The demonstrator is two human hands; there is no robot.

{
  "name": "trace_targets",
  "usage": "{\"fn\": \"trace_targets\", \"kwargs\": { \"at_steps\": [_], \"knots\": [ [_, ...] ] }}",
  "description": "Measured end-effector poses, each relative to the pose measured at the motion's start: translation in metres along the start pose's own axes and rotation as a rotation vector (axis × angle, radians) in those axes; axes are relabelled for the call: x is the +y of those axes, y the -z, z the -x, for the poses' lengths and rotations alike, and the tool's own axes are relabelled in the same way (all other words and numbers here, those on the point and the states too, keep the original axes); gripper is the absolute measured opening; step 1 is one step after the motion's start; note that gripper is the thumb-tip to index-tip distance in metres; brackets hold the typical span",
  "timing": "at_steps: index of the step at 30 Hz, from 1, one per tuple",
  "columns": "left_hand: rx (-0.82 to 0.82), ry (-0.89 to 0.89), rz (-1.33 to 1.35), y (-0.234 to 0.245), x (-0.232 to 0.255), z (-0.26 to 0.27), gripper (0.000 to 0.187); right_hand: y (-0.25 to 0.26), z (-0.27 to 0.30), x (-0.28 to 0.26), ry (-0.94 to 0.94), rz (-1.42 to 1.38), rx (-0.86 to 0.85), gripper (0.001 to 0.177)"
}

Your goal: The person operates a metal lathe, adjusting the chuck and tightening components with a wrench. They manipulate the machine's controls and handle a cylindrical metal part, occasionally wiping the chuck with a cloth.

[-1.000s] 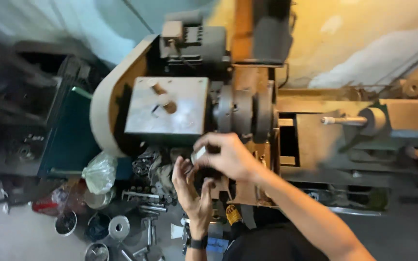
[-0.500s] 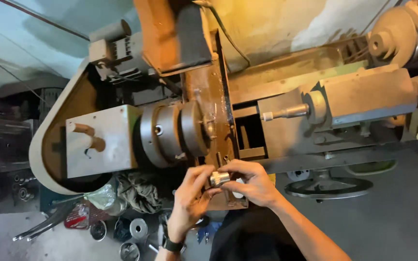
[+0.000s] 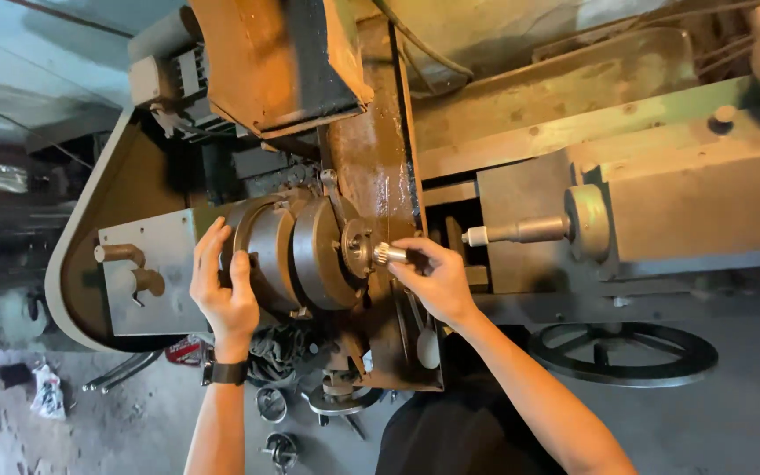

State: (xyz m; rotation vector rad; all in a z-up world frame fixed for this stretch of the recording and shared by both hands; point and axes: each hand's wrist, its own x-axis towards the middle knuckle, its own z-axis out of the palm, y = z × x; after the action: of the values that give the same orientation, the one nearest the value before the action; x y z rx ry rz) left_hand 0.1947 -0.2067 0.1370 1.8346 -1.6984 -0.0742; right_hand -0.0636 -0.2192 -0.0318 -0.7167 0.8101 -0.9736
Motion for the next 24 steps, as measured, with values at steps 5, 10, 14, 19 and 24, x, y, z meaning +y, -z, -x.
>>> {"fn": "trace_targets", "kwargs": {
  "at_steps": [5,10,14,19,24],
  "knots": [
    [-0.005,0.029,-0.002,0.001,0.001,0.0,0.032,-0.019,-0.017,-0.016,0.031,0.078,-0.038,0.029],
    [0.003,0.032,0.016,0.001,0.002,0.0,0.033,-0.023,-0.025,-0.039,0.474,0.482,-0.111,0.033],
    [0.004,0.035,0.026,0.001,0.002,0.0,0.033,-0.015,-0.034,-0.046,0.504,0.615,-0.188,0.037],
    [0.011,0.032,0.03,0.0,0.001,0.0,0.033,-0.015,-0.037,-0.053,0.493,0.661,-0.31,0.034],
    [0.027,0.053,0.03,-0.001,0.004,0.001,0.032,-0.026,-0.026,-0.056,0.481,0.636,-0.226,0.034]
  ]
}}
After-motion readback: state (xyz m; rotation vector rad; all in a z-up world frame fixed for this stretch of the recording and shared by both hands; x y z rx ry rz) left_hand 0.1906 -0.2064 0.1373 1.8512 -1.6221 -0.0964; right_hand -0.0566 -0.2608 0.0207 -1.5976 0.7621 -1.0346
